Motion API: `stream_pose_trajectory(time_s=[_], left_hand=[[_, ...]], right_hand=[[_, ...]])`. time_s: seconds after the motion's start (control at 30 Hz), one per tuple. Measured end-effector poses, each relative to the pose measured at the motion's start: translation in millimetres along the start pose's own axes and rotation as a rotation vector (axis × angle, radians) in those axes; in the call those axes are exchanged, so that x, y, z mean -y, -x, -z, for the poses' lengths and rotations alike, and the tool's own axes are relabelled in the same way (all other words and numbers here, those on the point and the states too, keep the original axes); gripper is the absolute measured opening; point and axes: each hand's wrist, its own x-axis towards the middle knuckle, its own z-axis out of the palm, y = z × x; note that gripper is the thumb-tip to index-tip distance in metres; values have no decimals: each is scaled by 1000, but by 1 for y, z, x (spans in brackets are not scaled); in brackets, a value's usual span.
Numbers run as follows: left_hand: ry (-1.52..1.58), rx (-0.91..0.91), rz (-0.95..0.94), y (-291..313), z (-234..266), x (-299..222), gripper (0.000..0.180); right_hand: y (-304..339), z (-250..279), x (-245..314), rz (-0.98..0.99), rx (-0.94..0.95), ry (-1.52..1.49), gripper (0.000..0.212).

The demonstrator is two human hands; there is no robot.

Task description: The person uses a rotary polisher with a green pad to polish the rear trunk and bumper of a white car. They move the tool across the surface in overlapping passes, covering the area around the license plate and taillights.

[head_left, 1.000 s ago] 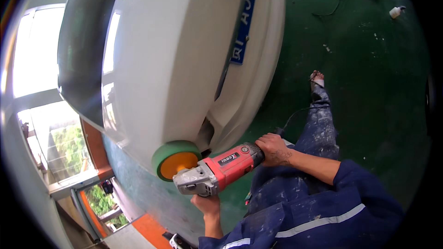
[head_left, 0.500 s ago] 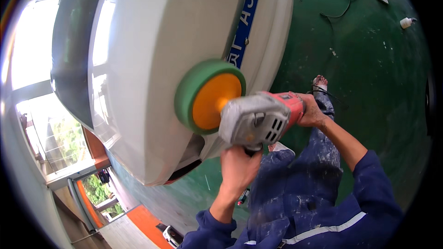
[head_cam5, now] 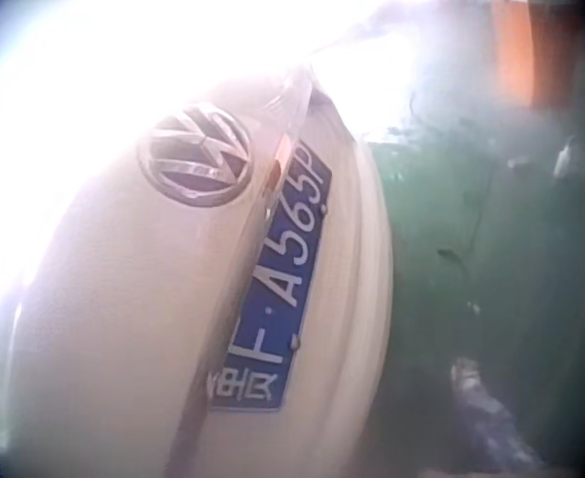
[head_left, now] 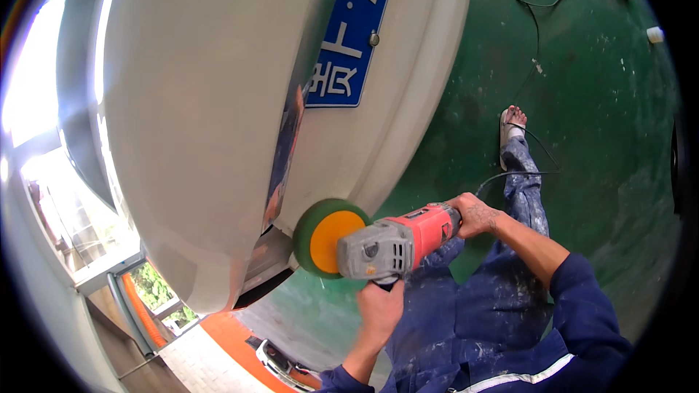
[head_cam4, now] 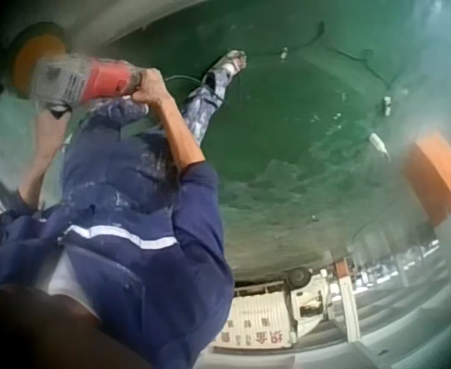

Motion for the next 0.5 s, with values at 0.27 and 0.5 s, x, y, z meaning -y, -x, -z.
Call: stream_pose_trajectory(time_s=[0.27,0.5], left_hand=[[-95,-41,-92,-35,13,-23,27],[-138,-44,-84,-42,14,-24,25]], right_hand=[[-38,-3,7,88,-195,-147,53],[-59,-13,-6,152,-220,-154,50]])
